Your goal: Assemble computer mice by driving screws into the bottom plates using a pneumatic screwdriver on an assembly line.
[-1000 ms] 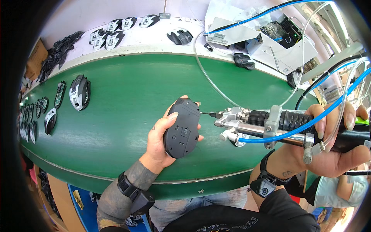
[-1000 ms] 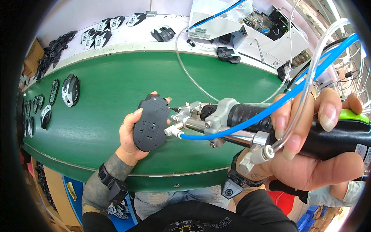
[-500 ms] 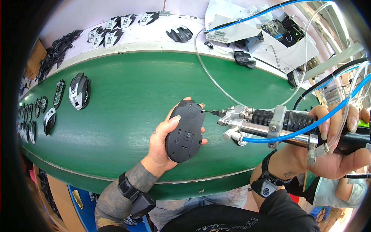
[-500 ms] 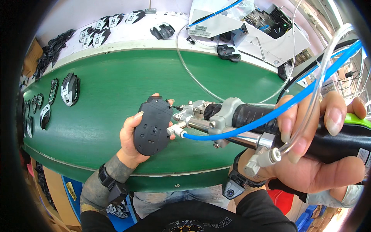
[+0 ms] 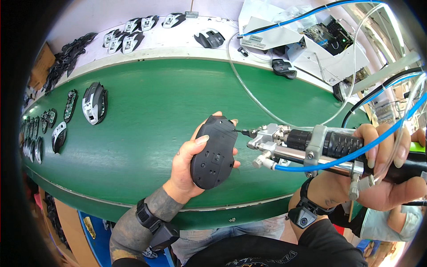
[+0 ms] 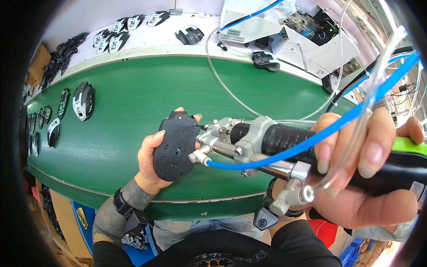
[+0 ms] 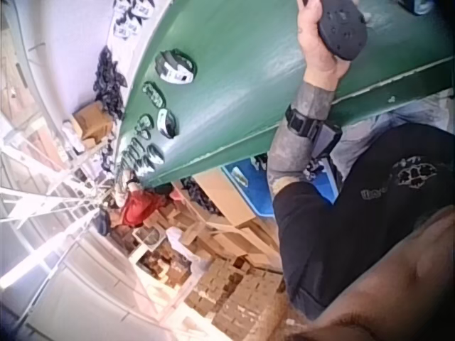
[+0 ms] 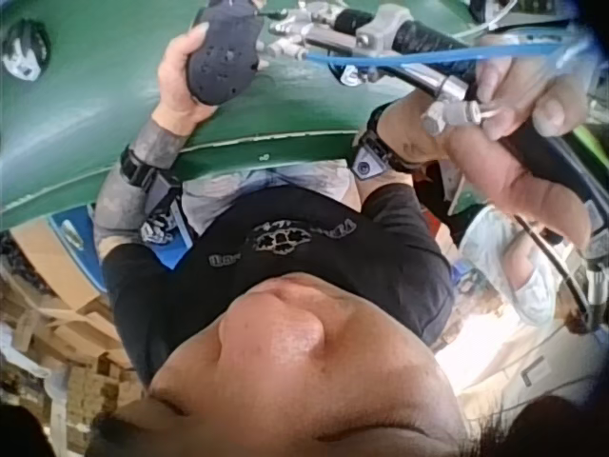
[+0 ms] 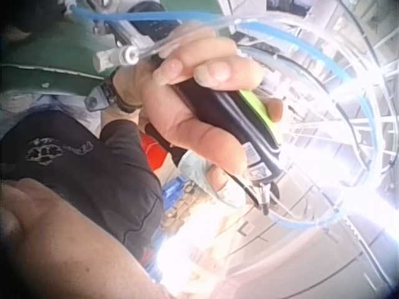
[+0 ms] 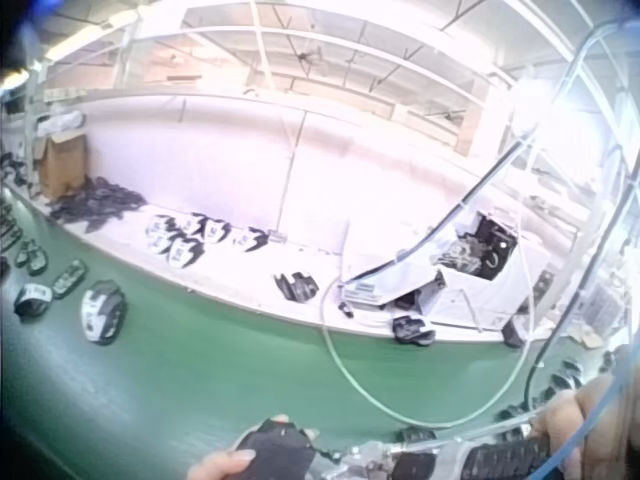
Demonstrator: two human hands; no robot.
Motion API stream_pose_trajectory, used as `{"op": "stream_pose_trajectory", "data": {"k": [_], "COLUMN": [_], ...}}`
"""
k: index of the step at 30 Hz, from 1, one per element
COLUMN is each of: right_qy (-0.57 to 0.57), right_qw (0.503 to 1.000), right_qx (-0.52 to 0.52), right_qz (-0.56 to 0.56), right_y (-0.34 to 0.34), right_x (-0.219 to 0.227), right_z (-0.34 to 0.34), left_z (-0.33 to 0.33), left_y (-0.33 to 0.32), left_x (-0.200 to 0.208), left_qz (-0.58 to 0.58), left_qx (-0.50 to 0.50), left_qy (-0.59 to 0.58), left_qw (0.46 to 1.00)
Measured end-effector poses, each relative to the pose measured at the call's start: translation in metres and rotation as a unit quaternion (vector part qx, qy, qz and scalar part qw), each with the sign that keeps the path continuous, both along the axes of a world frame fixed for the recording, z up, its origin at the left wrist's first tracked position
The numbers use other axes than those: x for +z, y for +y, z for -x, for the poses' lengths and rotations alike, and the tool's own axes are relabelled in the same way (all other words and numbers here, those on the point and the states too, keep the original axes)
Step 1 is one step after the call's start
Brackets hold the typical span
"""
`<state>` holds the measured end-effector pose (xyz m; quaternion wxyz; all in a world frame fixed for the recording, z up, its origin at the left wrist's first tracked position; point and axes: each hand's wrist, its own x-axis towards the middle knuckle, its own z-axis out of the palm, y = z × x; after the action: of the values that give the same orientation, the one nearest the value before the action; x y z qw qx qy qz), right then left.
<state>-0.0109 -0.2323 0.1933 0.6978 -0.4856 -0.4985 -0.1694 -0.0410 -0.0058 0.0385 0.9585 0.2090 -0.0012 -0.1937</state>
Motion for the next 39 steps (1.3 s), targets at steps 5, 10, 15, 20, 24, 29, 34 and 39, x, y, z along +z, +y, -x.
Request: {"op": "stream_pose_trajectory", "data": {"k": [5, 10, 15, 20, 24, 29, 34, 39], "right_qy": [-0.016, 0.185, 0.330, 0.308, 0.329, 0.247, 0.203, 0.221], "right_qw": [0.991, 0.977, 0.939, 0.951, 0.942, 0.968, 0.978, 0.975], "right_qx": [0.121, 0.010, 0.078, 0.007, -0.020, -0.008, 0.000, -0.004], "right_qz": [0.055, -0.107, -0.053, 0.013, 0.066, -0.031, -0.043, -0.030], "right_y": [-0.008, -0.010, 0.020, 0.024, 0.024, 0.036, 0.044, 0.045], "right_x": [0.014, 0.022, 0.030, 0.031, 0.034, 0.019, 0.009, 0.020], "right_z": [-0.013, 0.027, 0.040, 0.044, 0.046, 0.042, 0.036, 0.040], "left_z": [-0.001, -0.011, -0.009, -0.007, -0.007, -0.007, -0.001, -0.005], "left_y": [0.002, 0.010, 0.010, 0.018, 0.016, 0.014, 0.013, 0.012], "left_x": [-0.001, -0.009, -0.001, -0.002, -0.001, 0.001, 0.000, -0.003], "left_qz": [-0.004, -0.062, -0.069, -0.035, -0.021, -0.019, 0.000, -0.023], "left_qx": [-0.002, 0.098, 0.102, 0.096, 0.099, 0.101, 0.108, 0.116], "left_qy": [-0.010, 0.101, 0.065, 0.033, 0.025, 0.010, 0.011, 0.024], "left_qw": [1.000, 0.988, 0.990, 0.994, 0.995, 0.995, 0.994, 0.993]}}
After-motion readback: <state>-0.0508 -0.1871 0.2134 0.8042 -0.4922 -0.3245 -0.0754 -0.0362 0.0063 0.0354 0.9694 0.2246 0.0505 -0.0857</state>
